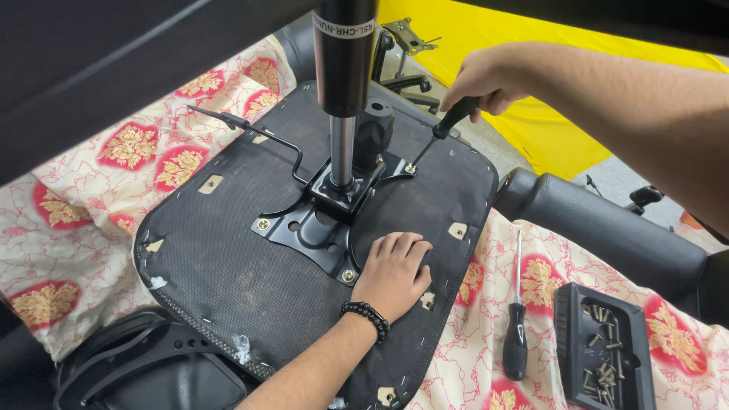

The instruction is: The person attaches a black plastic footrest to the underside of an office chair seat using a screwdriver and screws. They align the footrest, insert screws, and tighten them to secure the part to the chair.

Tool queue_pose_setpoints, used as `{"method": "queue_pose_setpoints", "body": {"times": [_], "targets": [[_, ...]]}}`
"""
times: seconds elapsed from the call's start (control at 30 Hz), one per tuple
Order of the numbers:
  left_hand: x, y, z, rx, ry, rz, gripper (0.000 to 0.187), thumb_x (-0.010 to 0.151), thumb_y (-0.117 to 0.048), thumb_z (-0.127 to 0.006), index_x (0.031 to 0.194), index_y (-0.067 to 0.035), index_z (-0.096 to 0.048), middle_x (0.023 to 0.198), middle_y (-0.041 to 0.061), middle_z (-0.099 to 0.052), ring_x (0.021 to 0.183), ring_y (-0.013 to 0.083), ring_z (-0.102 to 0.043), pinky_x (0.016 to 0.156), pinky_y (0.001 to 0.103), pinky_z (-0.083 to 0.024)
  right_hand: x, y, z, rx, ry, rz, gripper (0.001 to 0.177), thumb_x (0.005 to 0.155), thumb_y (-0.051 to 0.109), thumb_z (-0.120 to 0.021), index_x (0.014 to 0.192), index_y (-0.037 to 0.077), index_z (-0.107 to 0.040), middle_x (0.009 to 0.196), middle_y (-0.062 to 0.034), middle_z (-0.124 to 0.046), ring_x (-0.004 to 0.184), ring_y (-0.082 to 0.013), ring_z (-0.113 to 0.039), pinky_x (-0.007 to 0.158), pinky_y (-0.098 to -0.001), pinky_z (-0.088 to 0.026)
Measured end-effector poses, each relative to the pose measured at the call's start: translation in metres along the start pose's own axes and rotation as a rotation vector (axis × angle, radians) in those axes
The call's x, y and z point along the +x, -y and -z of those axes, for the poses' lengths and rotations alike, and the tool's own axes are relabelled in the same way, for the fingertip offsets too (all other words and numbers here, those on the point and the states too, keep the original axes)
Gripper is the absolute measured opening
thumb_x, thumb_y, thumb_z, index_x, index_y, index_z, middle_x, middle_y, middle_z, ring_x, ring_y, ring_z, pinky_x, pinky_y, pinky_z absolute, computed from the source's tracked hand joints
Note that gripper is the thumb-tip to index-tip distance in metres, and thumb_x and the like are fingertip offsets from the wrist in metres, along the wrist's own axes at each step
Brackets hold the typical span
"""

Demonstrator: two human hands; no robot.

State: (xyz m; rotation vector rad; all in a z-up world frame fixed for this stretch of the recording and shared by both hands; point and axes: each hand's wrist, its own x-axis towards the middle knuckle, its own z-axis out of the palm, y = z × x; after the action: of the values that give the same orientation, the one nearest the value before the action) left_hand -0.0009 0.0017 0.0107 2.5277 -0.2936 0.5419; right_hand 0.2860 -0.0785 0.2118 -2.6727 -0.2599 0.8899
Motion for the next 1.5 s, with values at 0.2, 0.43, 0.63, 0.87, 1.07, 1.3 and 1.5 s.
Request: {"method": "queue_pose_setpoints", "body": {"times": [0.2, 0.43, 0.63, 0.87, 1.07, 1.3, 1.5], "targets": [[0.000, 0.002, -0.004, 0.008, 0.013, -0.025, 0.034, 0.090, -0.024, -0.064, 0.120, -0.009, -0.064, 0.124, 0.006, -0.058, 0.126, 0.0256, -0.051, 0.111, 0.045, -0.038, -0.032, -0.027, -0.001, -0.421, -0.082, 0.433, 0.046, 0.073, 0.024, -0.088, 0.107, 0.013, -0.060, 0.088, -0.0108, -0.063, 0.055, -0.0261, -0.069, 0.055, -0.0384, -0.050], [-0.001, 0.004, -0.006, 0.013, -0.003, -0.035, 0.035, 0.089, -0.025, -0.063, 0.120, -0.008, -0.064, 0.125, 0.007, -0.059, 0.126, 0.0264, -0.051, 0.110, 0.045, -0.038, -0.024, -0.037, -0.016, -0.700, -0.494, 0.835, 0.029, 0.094, 0.037, -0.074, 0.105, 0.010, -0.074, 0.100, -0.0168, -0.071, 0.089, -0.0399, -0.069, 0.080, -0.0527, -0.055], [-0.002, 0.006, -0.008, 0.013, -0.001, -0.054, 0.035, 0.090, -0.024, -0.064, 0.121, -0.008, -0.063, 0.126, 0.007, -0.057, 0.126, 0.0260, -0.050, 0.111, 0.045, -0.037, -0.006, -0.018, -0.035, -0.559, -0.502, 0.282, 0.037, 0.096, 0.042, -0.068, 0.111, 0.008, -0.068, 0.104, -0.0204, -0.073, 0.084, -0.0399, -0.071, 0.080, -0.0506, -0.056], [-0.004, 0.009, -0.015, 0.037, -0.031, -0.081, 0.038, 0.088, -0.025, -0.065, 0.121, -0.008, -0.060, 0.128, 0.008, -0.056, 0.127, 0.0281, -0.048, 0.110, 0.046, -0.037, -0.040, -0.017, -0.024, -0.579, -0.320, 0.480, 0.044, 0.080, 0.026, -0.081, 0.116, 0.008, -0.063, 0.093, -0.0179, -0.068, 0.061, -0.0308, -0.072, 0.059, -0.0458, -0.059], [-0.004, 0.007, -0.017, 0.107, -0.031, -0.112, 0.039, 0.088, -0.026, -0.064, 0.122, -0.008, -0.059, 0.127, 0.011, -0.056, 0.128, 0.0280, -0.049, 0.111, 0.048, -0.036, -0.058, -0.022, -0.035, -0.387, -0.342, 0.248, 0.041, 0.091, 0.037, -0.075, 0.108, -0.001, -0.070, 0.079, -0.0162, -0.072, 0.061, -0.0295, -0.072, 0.062, -0.0413, -0.059], [-0.003, 0.009, -0.016, 0.106, -0.040, -0.144, 0.039, 0.087, -0.027, -0.064, 0.121, -0.008, -0.061, 0.126, 0.012, -0.055, 0.127, 0.0287, -0.049, 0.110, 0.048, -0.036, -0.058, -0.018, -0.037, -0.338, -0.307, 0.107, 0.048, 0.088, 0.043, -0.075, 0.116, 0.005, -0.065, 0.083, -0.0139, -0.075, 0.066, -0.0301, -0.072, 0.063, -0.0407, -0.059], [-0.002, 0.007, -0.016, 0.104, -0.051, -0.125, 0.037, 0.087, -0.026, -0.064, 0.120, -0.009, -0.061, 0.125, 0.010, -0.056, 0.126, 0.0287, -0.049, 0.111, 0.048, -0.036, -0.043, -0.037, -0.039, -0.496, -0.466, 0.760, 0.043, 0.073, 0.020, -0.086, 0.105, 0.003, -0.062, 0.099, -0.0185, -0.067, 0.089, -0.0380, -0.066, 0.074, -0.0482, -0.052]]}}
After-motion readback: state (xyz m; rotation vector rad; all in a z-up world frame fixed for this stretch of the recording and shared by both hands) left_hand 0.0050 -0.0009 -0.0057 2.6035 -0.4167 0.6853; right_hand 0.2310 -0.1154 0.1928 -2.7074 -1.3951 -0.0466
